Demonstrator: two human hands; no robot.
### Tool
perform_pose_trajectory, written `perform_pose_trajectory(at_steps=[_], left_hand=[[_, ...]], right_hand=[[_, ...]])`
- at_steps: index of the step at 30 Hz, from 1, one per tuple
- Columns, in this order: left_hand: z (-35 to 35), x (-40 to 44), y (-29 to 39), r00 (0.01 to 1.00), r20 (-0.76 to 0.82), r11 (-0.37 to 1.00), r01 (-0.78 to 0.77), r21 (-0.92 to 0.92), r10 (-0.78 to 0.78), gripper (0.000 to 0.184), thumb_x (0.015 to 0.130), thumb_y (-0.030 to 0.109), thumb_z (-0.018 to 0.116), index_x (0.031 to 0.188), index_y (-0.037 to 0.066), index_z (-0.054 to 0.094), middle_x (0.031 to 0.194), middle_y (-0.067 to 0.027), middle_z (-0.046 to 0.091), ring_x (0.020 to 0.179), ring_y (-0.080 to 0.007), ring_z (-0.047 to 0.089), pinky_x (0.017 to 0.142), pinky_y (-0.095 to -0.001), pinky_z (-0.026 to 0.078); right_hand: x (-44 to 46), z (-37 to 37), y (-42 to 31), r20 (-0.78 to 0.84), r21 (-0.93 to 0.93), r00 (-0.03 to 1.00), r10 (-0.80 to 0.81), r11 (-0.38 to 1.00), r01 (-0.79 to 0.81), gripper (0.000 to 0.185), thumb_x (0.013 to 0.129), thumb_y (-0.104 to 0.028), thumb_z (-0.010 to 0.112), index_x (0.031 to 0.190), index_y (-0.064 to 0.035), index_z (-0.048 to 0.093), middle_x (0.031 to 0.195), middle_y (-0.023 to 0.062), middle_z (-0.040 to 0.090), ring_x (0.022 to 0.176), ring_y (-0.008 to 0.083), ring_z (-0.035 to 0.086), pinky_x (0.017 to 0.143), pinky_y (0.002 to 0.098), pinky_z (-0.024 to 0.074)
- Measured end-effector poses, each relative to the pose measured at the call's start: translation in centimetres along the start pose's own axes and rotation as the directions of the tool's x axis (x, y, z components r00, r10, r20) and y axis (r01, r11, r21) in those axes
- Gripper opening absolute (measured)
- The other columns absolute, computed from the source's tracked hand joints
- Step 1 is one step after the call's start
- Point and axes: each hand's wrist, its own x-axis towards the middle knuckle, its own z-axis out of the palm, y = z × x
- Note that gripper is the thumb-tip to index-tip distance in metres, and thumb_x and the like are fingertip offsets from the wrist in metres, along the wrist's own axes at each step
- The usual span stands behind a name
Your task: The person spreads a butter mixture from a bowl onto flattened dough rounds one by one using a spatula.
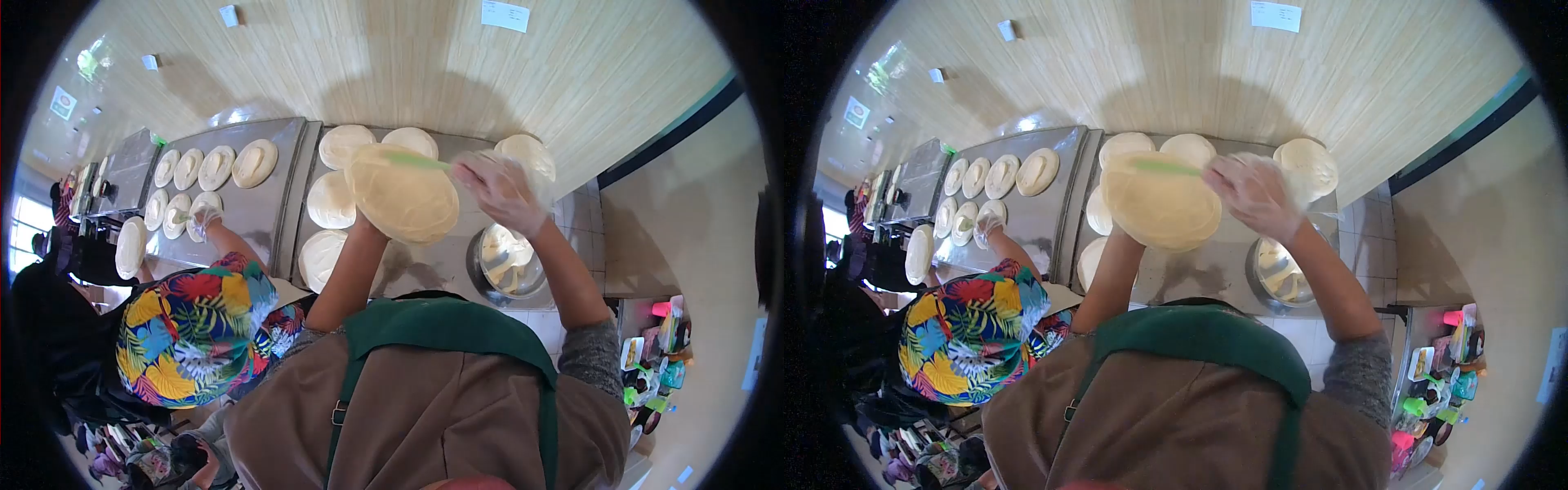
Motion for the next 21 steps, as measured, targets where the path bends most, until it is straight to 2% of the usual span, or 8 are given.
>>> perform_pose_trajectory(at_steps=[3, 6, 9, 11, 15, 18, 20, 21], left_hand=[[2.5, -0.9, -1.4, 0.96, 0.279, 1.0, 0.017, -0.008, -0.014, 0.053, 0.1, 0.045, 0.043, 0.14, 0.011, 0.044, 0.138, -0.0117, 0.053, 0.123, -0.0301, 0.054, 0.102, -0.0478, 0.047], [-2.2, -2.0, -1.0, 0.977, 0.201, 0.997, -0.081, 0.014, 0.076, 0.055, 0.1, 0.049, 0.041, 0.139, 0.011, 0.046, 0.137, -0.0119, 0.054, 0.121, -0.0311, 0.055, 0.1, -0.05, 0.048], [-0.4, -4.3, 0.2, 0.998, 0.013, 0.995, -0.054, -0.082, 0.055, 0.06, 0.096, 0.056, 0.04, 0.136, 0.012, 0.049, 0.136, -0.0127, 0.055, 0.12, -0.0351, 0.057, 0.098, -0.0567, 0.048], [0.4, -5.0, 0.8, 0.987, 0.107, 0.991, -0.124, 0.041, 0.119, 0.056, 0.099, 0.05, 0.04, 0.139, 0.011, 0.046, 0.138, -0.0122, 0.053, 0.122, -0.0315, 0.056, 0.101, -0.0515, 0.048], [1.1, -5.1, 1.0, 0.983, 0.16, 0.994, -0.097, 0.049, 0.088, 0.054, 0.101, 0.047, 0.039, 0.142, 0.011, 0.042, 0.141, -0.0123, 0.051, 0.124, -0.0304, 0.054, 0.102, -0.049, 0.048], [-0.7, -3.6, -0.8, 0.989, 0.123, 0.99, -0.064, -0.129, 0.08, 0.063, 0.097, 0.057, 0.036, 0.142, 0.013, 0.043, 0.141, -0.0137, 0.05, 0.128, -0.0355, 0.05, 0.104, -0.0573, 0.043], [0.0, -2.7, -1.9, 0.994, 0.105, 0.973, 0.027, -0.228, -0.003, 0.063, 0.098, 0.058, 0.035, 0.143, 0.015, 0.041, 0.146, -0.0132, 0.046, 0.132, -0.0352, 0.046, 0.106, -0.0582, 0.04], [0.3, -2.3, -2.4, 0.994, 0.097, 0.958, 0.072, -0.278, -0.046, 0.063, 0.098, 0.058, 0.034, 0.144, 0.016, 0.04, 0.148, -0.013, 0.043, 0.134, -0.035, 0.044, 0.107, -0.0587, 0.038]], right_hand=[[0.1, 0.1, -2.1, 0.141, -0.127, 0.99, 0.016, 0.992, 0.002, 0.021, 0.092, -0.029, 0.06, 0.089, -0.0085, 0.063, 0.08, 0.0126, 0.061, 0.074, 0.0343, 0.06, 0.064, 0.0453, 0.0455], [-2.5, -0.3, -4.8, 0.19, -0.169, 0.98, -0.06, 0.981, 0.093, 0.024, 0.091, -0.034, 0.059, 0.082, -0.0127, 0.063, 0.079, 0.0107, 0.062, 0.071, 0.0322, 0.061, 0.063, 0.0462, 0.0463], [-6.3, -2.6, -4.5, 0.247, -0.202, 0.968, -0.043, 0.975, 0.094, 0.024, 0.09, -0.035, 0.061, 0.08, -0.0129, 0.063, 0.075, 0.009, 0.059, 0.072, 0.0299, 0.06, 0.063, 0.0443, 0.0461], [-8.0, -4.3, -2.6, 0.262, -0.268, 0.964, -0.038, 0.957, 0.111, 0.024, 0.089, -0.034, 0.063, 0.081, -0.0123, 0.064, 0.073, 0.0074, 0.057, 0.073, 0.0281, 0.06, 0.063, 0.0428, 0.0462], [-7.9, -5.3, -1.1, 0.145, -0.297, 0.987, -0.069, 0.949, 0.11, 0.016, 0.085, -0.03, 0.068, 0.086, -0.0133, 0.066, 0.077, 0.0046, 0.058, 0.075, 0.0248, 0.061, 0.065, 0.0405, 0.0462], [-5.6, -1.6, -3.1, -0.002, -0.245, 0.974, -0.229, 0.944, 0.221, 0.015, 0.084, -0.029, 0.07, 0.085, -0.0137, 0.066, 0.078, 0.0045, 0.059, 0.075, 0.0245, 0.061, 0.065, 0.0401, 0.0469], [-3.2, 0.9, -3.9, -0.053, -0.242, 0.992, -0.114, 0.965, 0.098, 0.015, 0.086, -0.027, 0.068, 0.086, -0.0125, 0.066, 0.085, 0.0054, 0.061, 0.082, 0.0272, 0.061, 0.07, 0.0415, 0.0474], [-1.7, 2.1, -3.8, -0.142, -0.311, 0.981, -0.131, 0.947, 0.081, 0.018, 0.087, -0.029, 0.067, 0.086, -0.0115, 0.066, 0.084, 0.0066, 0.062, 0.08, 0.0276, 0.061, 0.069, 0.0414, 0.0478]])
